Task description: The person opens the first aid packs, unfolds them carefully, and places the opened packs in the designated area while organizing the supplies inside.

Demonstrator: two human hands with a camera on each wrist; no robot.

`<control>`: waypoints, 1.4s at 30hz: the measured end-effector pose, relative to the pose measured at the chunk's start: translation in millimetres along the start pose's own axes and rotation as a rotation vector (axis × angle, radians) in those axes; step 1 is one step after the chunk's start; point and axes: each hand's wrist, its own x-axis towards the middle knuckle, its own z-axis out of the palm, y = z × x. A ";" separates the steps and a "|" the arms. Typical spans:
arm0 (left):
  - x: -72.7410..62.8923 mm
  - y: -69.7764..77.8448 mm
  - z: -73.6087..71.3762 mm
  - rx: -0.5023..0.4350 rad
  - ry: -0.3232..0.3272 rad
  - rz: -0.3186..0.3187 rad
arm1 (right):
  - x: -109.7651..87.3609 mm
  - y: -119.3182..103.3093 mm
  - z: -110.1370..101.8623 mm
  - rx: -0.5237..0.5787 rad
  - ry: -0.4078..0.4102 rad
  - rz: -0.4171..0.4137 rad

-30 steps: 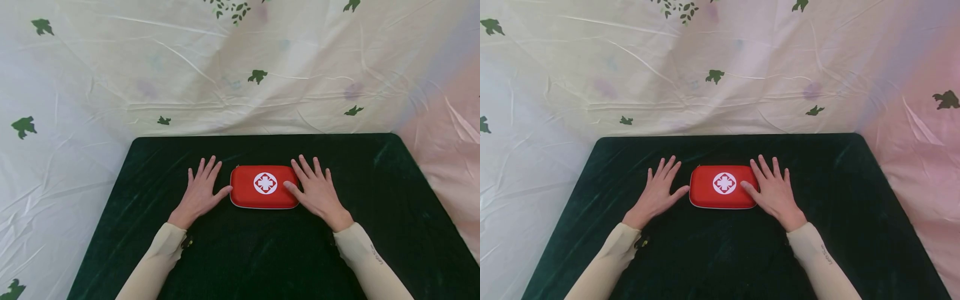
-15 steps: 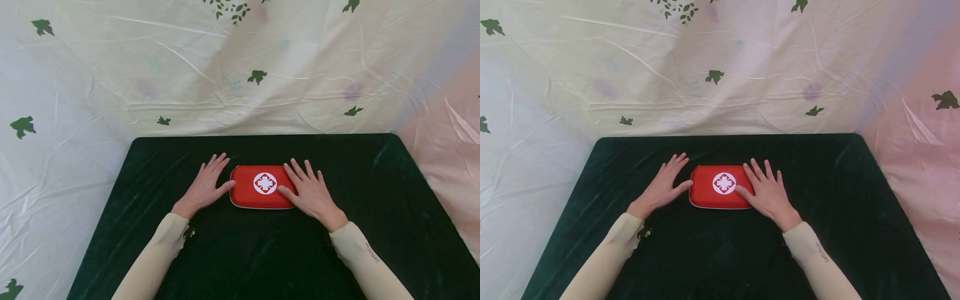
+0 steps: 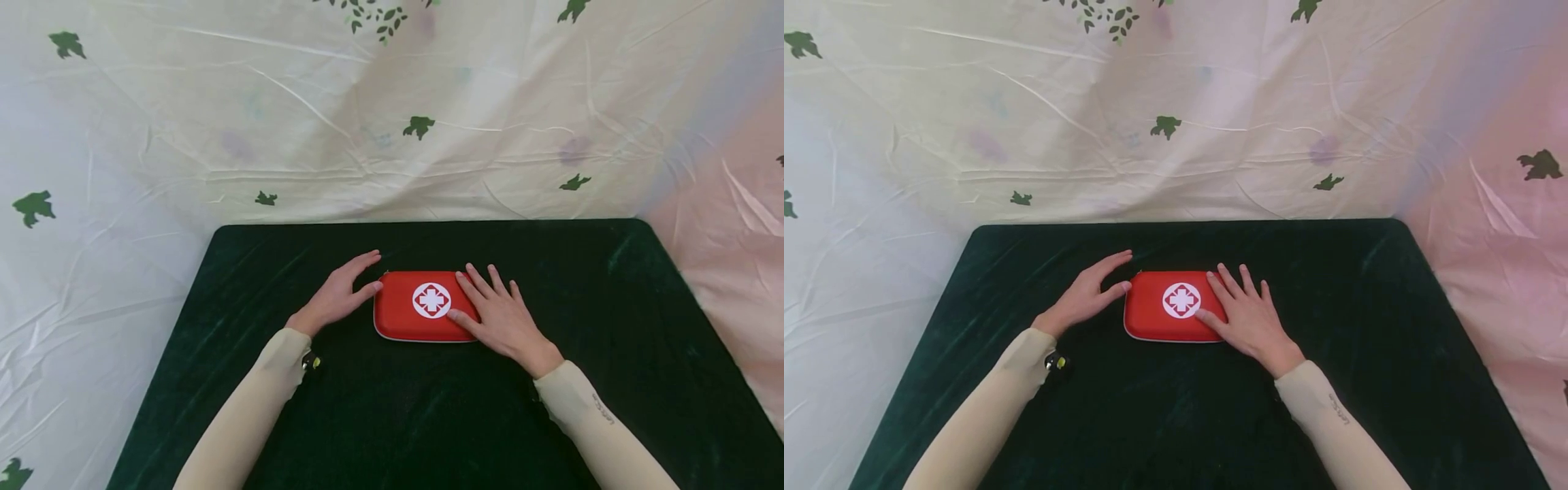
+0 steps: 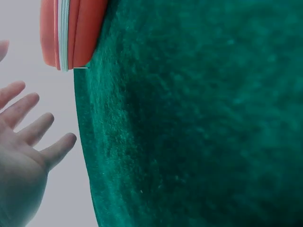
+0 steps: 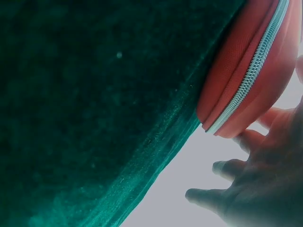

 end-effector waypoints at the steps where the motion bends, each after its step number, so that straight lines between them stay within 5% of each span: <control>1: 1.8 -1.7 0.0 -0.020 -0.002 0.003 | 0.0 0.2 0.3 -0.003 -0.004 0.002; 16: 25.3 -18.0 -2.4 -0.342 -0.060 -0.093 | 0.4 0.3 3.4 -0.019 -0.016 0.012; 32: 40.2 -20.4 -3.8 -0.374 -0.229 -0.132 | 0.0 -0.9 5.2 0.011 -0.017 0.014; 42: 43.0 -21.8 -2.8 -0.327 -0.225 -0.162 | -0.8 1.0 3.8 0.030 -0.027 0.017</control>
